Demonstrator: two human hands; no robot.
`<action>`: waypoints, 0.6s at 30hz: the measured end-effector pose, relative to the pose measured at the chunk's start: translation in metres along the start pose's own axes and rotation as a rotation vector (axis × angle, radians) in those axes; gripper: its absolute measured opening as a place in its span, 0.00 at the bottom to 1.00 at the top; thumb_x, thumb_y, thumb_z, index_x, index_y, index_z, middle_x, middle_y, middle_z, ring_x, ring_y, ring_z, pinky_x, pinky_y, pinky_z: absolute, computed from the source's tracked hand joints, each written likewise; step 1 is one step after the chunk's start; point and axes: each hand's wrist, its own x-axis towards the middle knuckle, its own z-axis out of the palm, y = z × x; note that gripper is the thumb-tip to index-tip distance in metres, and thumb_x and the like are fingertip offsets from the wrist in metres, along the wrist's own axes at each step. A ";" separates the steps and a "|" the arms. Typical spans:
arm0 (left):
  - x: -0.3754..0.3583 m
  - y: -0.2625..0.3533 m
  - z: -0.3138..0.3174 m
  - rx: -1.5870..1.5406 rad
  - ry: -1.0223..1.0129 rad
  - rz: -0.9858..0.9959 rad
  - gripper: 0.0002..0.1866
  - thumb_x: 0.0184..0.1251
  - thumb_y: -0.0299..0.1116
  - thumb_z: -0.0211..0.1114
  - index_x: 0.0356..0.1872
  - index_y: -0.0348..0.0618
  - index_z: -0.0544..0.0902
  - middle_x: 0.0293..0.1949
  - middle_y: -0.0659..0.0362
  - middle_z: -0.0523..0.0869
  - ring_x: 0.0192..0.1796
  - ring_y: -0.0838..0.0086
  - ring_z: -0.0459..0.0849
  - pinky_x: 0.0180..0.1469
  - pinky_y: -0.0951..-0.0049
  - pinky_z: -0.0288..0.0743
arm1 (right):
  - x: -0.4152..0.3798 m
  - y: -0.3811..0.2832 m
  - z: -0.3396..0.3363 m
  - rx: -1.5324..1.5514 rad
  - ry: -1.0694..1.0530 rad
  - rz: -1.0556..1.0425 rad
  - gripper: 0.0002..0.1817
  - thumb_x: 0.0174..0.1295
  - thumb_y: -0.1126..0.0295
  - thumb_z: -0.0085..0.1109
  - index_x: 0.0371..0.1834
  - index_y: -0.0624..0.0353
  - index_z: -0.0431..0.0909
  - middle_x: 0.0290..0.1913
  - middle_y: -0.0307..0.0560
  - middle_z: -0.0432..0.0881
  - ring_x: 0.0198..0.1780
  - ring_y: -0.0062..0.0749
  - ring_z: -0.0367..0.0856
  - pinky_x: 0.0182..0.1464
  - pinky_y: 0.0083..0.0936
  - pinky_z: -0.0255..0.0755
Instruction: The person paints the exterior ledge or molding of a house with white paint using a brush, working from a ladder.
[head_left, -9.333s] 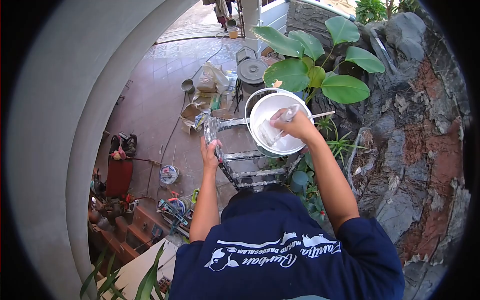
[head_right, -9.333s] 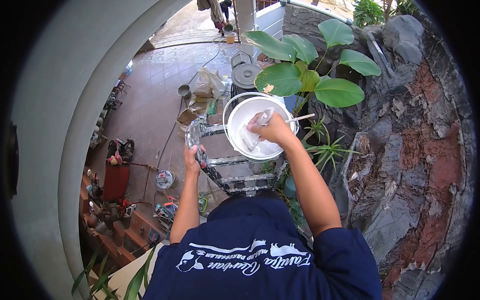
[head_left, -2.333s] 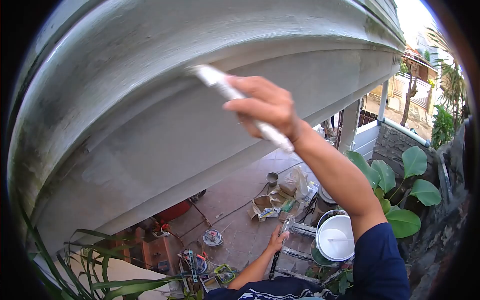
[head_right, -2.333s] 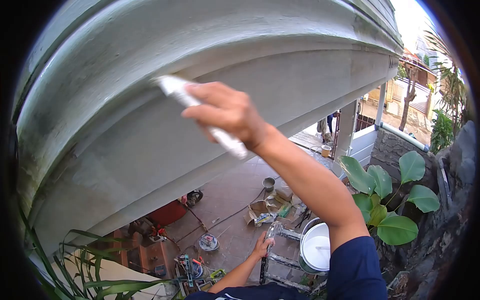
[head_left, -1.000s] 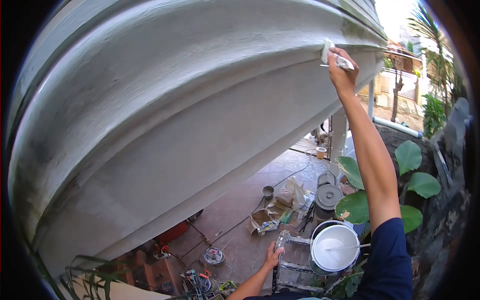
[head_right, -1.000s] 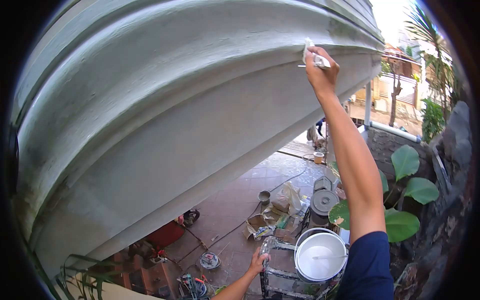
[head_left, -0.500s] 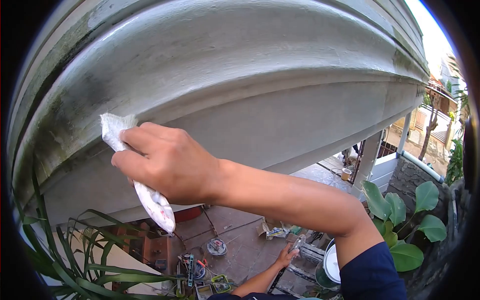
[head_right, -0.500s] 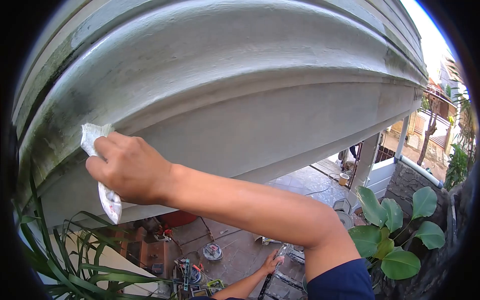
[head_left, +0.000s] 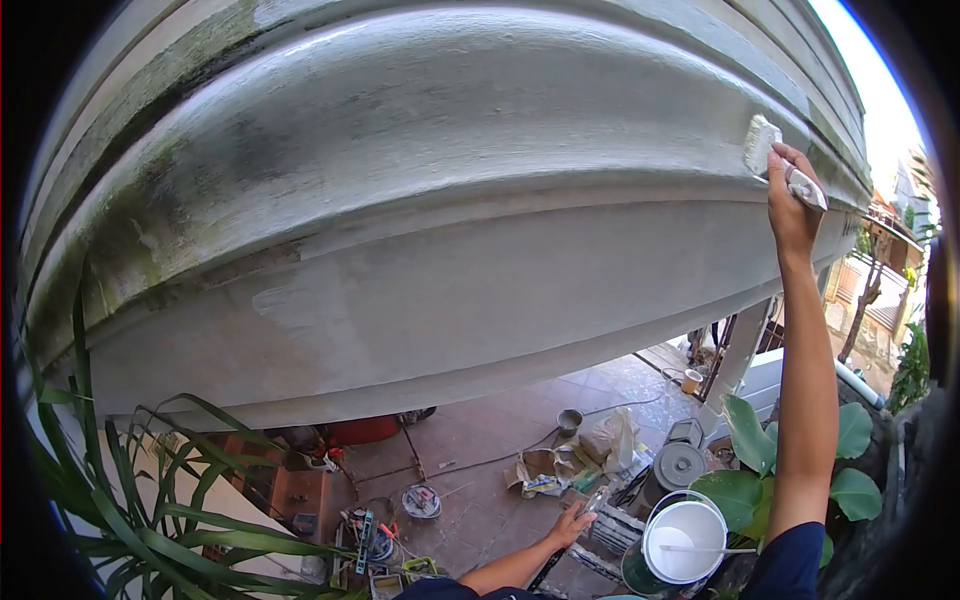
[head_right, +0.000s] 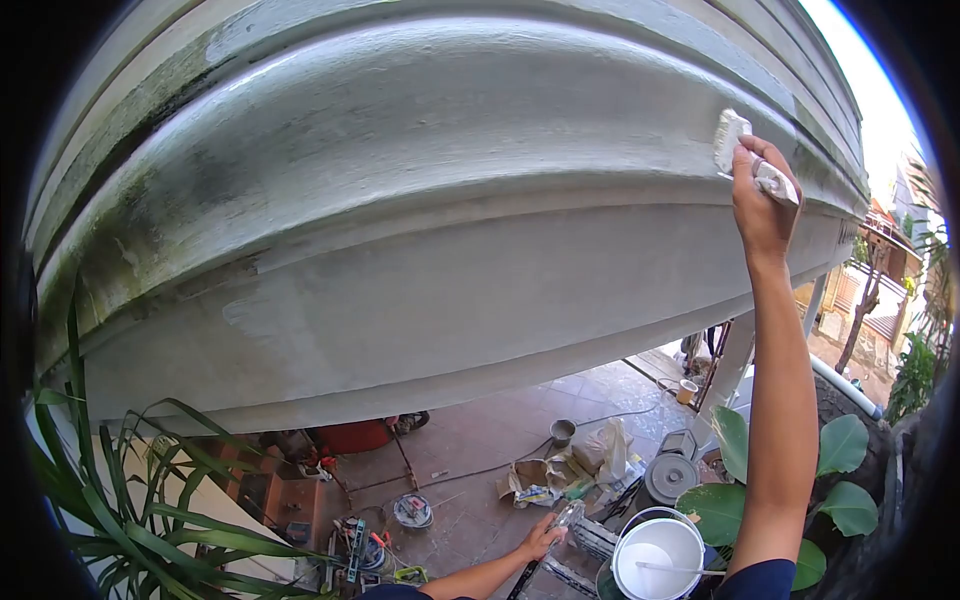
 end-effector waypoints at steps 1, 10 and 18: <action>-0.001 0.002 0.000 -0.019 -0.003 -0.002 0.25 0.65 0.53 0.63 0.49 0.40 0.76 0.34 0.56 0.83 0.36 0.73 0.81 0.41 0.71 0.74 | 0.004 0.000 0.003 -0.061 0.028 -0.093 0.09 0.63 0.73 0.62 0.43 0.64 0.84 0.37 0.49 0.87 0.37 0.27 0.86 0.42 0.22 0.78; -0.005 0.014 0.001 -0.101 -0.010 0.029 0.21 0.64 0.49 0.64 0.45 0.41 0.76 0.31 0.59 0.81 0.33 0.75 0.79 0.39 0.73 0.72 | -0.072 -0.260 0.127 0.423 -0.130 -0.555 0.06 0.49 0.78 0.62 0.32 0.64 0.79 0.32 0.54 0.80 0.34 0.45 0.82 0.35 0.38 0.77; -0.011 0.025 -0.002 -0.090 -0.035 -0.026 0.17 0.67 0.47 0.58 0.42 0.42 0.74 0.30 0.61 0.80 0.33 0.78 0.77 0.38 0.76 0.70 | -0.041 -0.216 0.142 1.052 -0.200 -0.282 0.04 0.57 0.75 0.61 0.33 0.61 0.83 0.31 0.52 0.86 0.32 0.33 0.86 0.35 0.27 0.80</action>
